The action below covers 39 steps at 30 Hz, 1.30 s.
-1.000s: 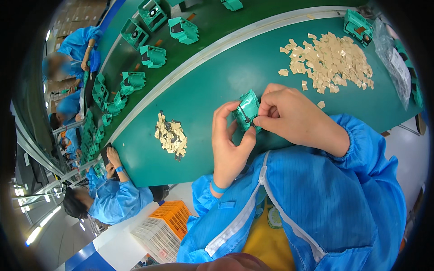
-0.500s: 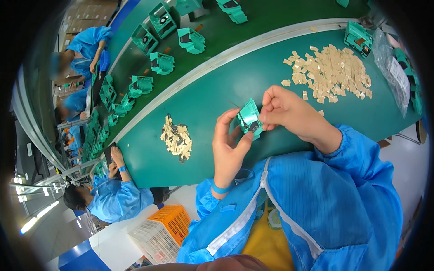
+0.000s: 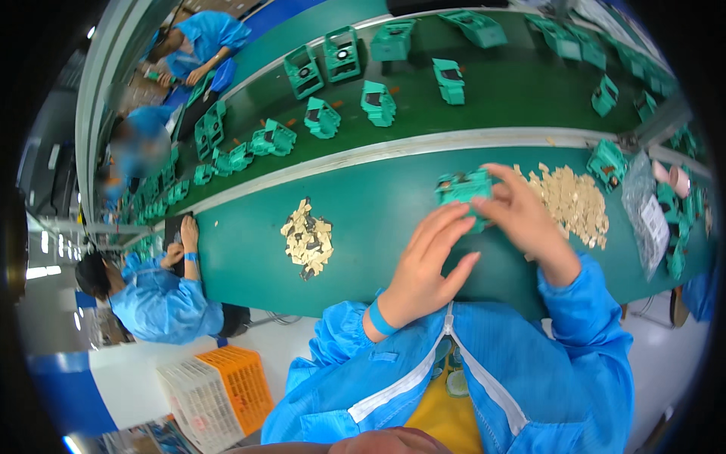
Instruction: The recorder is assembling small electronic components, specifically attaching gold-colored plates or connectors to green plastic housings on a production line.
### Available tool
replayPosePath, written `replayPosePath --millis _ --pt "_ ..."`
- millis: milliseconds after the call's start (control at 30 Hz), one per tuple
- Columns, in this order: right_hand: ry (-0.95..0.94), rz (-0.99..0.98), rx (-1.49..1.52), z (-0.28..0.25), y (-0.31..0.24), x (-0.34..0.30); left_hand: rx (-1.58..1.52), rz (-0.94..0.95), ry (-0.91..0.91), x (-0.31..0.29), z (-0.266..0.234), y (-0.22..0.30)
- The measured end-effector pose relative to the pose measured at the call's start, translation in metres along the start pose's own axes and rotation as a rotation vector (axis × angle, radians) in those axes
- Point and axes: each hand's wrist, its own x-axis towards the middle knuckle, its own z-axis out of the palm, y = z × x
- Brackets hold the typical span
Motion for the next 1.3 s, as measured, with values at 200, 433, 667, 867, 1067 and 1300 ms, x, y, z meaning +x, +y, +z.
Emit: replayPosePath --millis 200,433,667,867,1067,1300 --pt "0.538 -0.002 -0.180 -0.133 -0.008 0.156 0.148 -0.113 0.105 -0.033 -0.044 -0.022" --pt "0.535 -0.323 -1.428 -0.215 0.009 0.224 0.546 -0.728 0.413 -0.078 -0.133 -0.070" --pt "0.386 -0.721 -1.410 -0.069 -0.065 0.066 0.647 -0.761 0.142 -0.059 -0.150 -0.100" --pt "0.325 -0.475 -1.105 -0.064 -0.029 -0.026 0.543 -0.741 -0.014 -0.051 -0.139 -0.124" --pt "0.340 -0.228 -0.811 -0.067 -0.012 -0.045 0.540 -0.576 0.057 -0.058 -0.137 -0.124" --pt "0.250 -0.339 -0.744 -0.055 -0.004 -0.038 0.508 -0.535 -0.089 -0.054 -0.143 -0.122"
